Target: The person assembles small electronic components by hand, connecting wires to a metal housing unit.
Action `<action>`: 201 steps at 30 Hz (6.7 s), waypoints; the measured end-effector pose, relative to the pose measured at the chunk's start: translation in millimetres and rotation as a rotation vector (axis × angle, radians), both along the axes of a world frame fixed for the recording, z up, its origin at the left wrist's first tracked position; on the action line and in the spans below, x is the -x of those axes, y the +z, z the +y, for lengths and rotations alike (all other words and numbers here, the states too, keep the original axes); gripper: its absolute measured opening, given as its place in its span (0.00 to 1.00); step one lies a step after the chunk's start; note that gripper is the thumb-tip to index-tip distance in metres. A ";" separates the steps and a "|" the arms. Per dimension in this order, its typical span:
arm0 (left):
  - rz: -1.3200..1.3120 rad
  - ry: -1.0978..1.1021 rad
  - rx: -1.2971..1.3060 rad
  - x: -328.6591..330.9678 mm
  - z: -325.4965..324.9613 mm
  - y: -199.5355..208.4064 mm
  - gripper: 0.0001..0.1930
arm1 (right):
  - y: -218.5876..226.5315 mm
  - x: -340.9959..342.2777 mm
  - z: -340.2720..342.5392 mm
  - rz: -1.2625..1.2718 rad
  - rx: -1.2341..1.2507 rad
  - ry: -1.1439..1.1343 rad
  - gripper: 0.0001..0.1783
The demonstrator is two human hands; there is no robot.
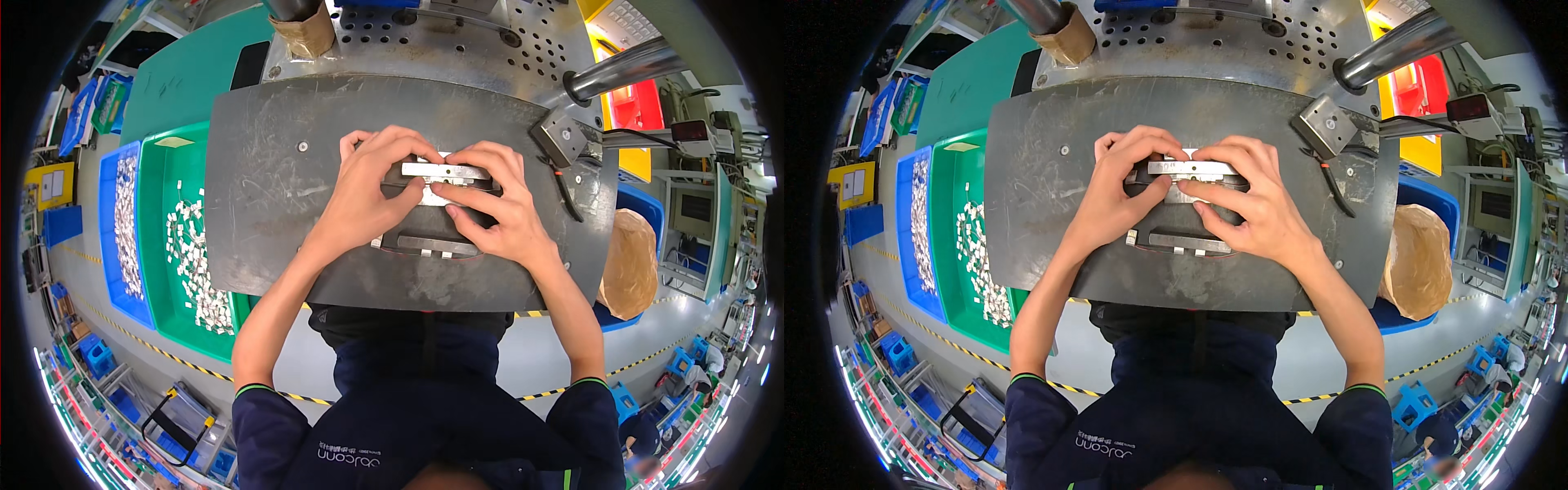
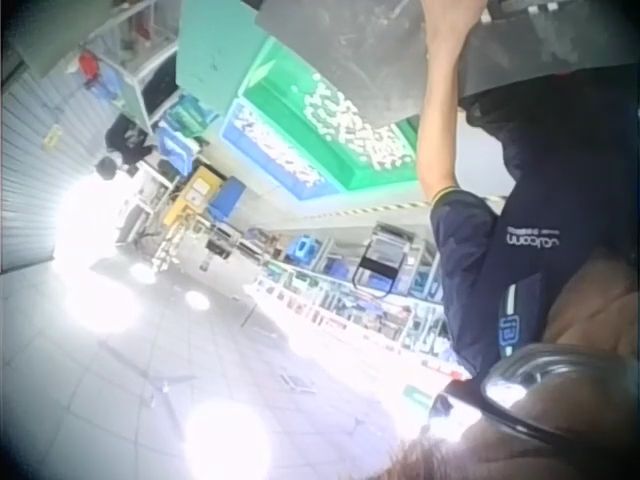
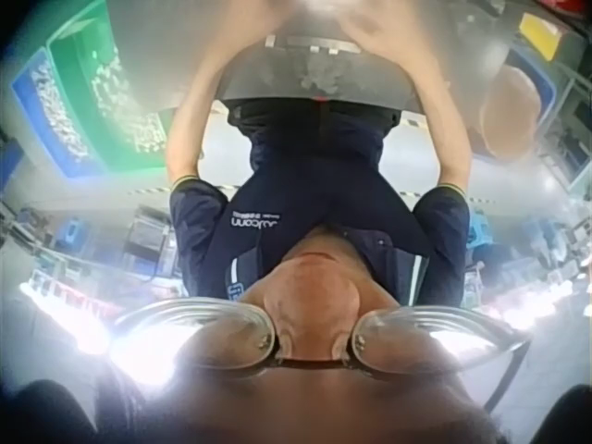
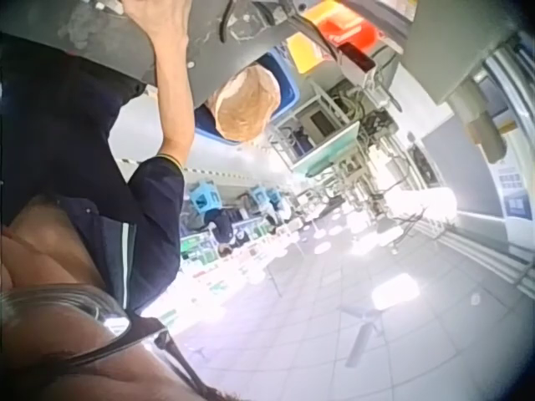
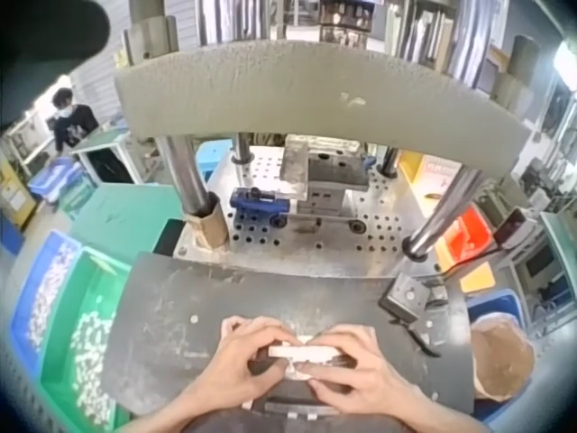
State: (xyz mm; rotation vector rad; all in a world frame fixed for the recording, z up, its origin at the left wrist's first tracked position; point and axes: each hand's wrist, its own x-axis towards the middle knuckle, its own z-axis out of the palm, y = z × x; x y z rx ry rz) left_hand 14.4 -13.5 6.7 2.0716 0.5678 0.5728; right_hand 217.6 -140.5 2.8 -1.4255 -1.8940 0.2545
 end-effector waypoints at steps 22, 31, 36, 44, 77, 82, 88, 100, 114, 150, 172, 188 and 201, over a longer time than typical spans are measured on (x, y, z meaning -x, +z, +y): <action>0.011 0.035 -0.065 -2.3 -2.4 -1.8 0.18 | 10.9 -7.1 10.7 0.598 0.331 -0.126 0.23; -0.127 0.014 -0.263 0.7 -6.0 -8.5 0.16 | 4.0 -13.2 8.4 0.645 0.391 -0.079 0.16; -0.063 0.045 -0.047 -0.7 -1.4 -6.8 0.16 | 4.0 -11.3 8.5 0.635 0.383 -0.092 0.16; -0.024 0.034 -0.052 -3.3 -0.7 -3.1 0.17 | 1.1 -11.2 8.1 0.625 0.358 -0.109 0.20; -0.070 0.037 0.023 -0.4 -0.9 -6.9 0.19 | -3.7 -1.0 4.4 0.027 -0.035 0.017 0.19; -0.069 0.034 0.022 0.7 -0.7 -7.5 0.19 | -3.8 -0.7 5.5 0.018 -0.035 0.018 0.19; -0.072 0.026 0.010 0.2 -0.9 -7.4 0.18 | -4.1 -1.2 4.9 0.046 -0.022 0.013 0.18; -0.015 0.009 -0.008 -2.7 -1.6 -4.0 0.19 | 1.5 -9.6 2.7 0.409 0.252 -0.145 0.18; -0.071 -0.014 -0.018 -3.8 5.8 8.3 0.10 | 16.0 -5.9 11.6 0.498 0.307 -0.107 0.13; 0.184 -0.437 -0.351 -186.6 6.2 28.9 0.32 | 41.4 -113.1 -128.2 -0.144 0.117 -0.543 0.13; 0.148 -0.365 -0.390 -175.8 -20.4 24.5 0.32 | 27.6 -104.0 -193.7 0.755 -0.418 -0.837 0.26; 0.181 -0.101 -0.541 -159.5 -47.9 41.4 0.24 | -34.8 -155.3 -309.6 1.298 -0.237 -1.275 0.21; -0.368 -0.091 1.161 -58.5 -79.2 52.9 0.26 | 44.9 11.9 -135.0 0.774 0.144 -0.290 0.17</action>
